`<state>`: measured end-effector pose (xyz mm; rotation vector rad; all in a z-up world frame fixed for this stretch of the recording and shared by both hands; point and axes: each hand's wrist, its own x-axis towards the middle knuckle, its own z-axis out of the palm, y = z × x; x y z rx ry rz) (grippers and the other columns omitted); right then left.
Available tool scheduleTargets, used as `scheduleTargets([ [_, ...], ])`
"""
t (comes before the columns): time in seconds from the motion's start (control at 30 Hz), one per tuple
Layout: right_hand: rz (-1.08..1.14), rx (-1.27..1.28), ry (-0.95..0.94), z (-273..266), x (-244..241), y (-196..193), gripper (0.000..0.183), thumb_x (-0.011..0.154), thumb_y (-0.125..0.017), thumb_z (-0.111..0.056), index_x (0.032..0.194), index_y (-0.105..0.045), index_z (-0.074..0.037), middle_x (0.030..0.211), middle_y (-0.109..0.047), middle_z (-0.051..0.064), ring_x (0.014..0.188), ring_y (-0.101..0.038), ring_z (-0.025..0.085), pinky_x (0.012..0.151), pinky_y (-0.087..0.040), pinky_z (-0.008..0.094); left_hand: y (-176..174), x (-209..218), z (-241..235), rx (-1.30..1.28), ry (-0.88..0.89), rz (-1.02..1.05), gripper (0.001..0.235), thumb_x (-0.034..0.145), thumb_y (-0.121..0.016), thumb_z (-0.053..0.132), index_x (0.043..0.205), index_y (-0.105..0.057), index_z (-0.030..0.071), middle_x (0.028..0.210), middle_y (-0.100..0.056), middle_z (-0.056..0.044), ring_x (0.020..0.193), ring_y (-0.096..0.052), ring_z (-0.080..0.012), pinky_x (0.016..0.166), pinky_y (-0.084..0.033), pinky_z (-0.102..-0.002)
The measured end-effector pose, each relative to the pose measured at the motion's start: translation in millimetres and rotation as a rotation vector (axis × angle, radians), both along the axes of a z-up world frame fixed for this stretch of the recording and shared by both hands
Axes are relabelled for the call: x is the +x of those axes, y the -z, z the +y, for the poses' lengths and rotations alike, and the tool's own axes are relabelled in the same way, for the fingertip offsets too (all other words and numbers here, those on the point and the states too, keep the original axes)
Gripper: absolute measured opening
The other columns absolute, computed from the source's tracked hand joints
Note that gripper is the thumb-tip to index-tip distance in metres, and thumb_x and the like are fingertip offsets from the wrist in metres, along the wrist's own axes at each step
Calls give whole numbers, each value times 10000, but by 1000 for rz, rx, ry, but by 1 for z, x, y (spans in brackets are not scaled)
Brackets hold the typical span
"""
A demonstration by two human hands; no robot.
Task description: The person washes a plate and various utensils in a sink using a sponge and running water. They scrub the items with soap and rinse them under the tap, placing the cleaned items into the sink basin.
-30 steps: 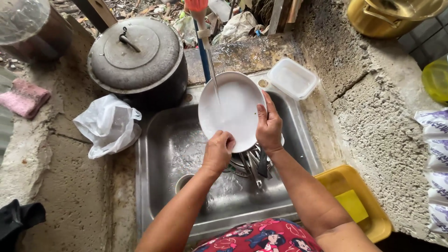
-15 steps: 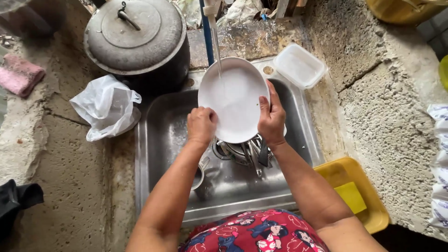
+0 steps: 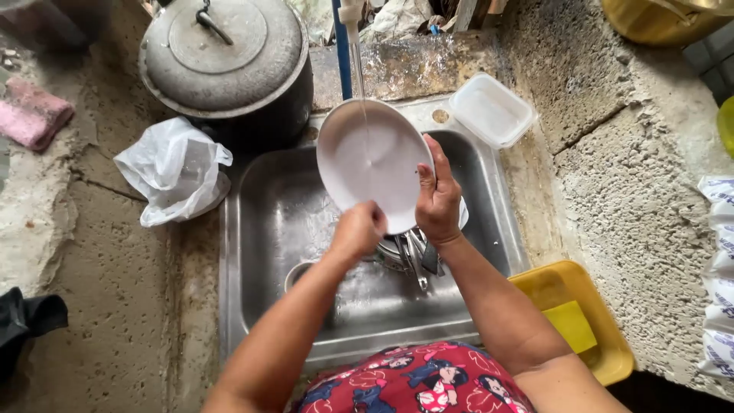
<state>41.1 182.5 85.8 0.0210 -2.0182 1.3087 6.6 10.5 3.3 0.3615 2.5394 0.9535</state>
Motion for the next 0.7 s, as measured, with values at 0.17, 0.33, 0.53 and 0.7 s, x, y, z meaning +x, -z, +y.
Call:
scheduleTargets([
  [0.17,-198,-122,-9,10,-4,19,410,1154,-571,-214,1541,-616,-83,1396,-724,198,1324,-666,324,1159,-499,513,10,-34,-35,-82,3,561,302,877,-621,-40,1161,-637,61,1130,-641,-178,1033,-697,-396,841,-618,-486],
  [0.33,-320,-408,-141,-15,-14,52,422,1149,-591,-259,1525,-629,-69,1367,-722,171,1254,-637,228,1201,-469,518,-16,-44,26,492,-125,604,294,957,-505,-61,1213,-596,51,1115,-536,-169,1089,-569,-433,975,-508,-486],
  [0.53,-329,-325,-35,0,-6,50,403,1186,-510,-279,1500,-660,-75,1386,-731,205,1335,-658,301,1190,-471,517,-4,-51,28,383,118,628,136,980,-612,41,1092,-610,118,1021,-608,-120,990,-673,-391,865,-595,-467],
  [0.7,-313,-271,12,15,-13,63,397,1183,-520,-263,1501,-661,-72,1395,-722,220,1356,-644,327,1191,-463,530,-4,-37,42,346,63,501,48,885,-742,123,889,-724,167,825,-678,-80,858,-745,-360,790,-613,-459],
])
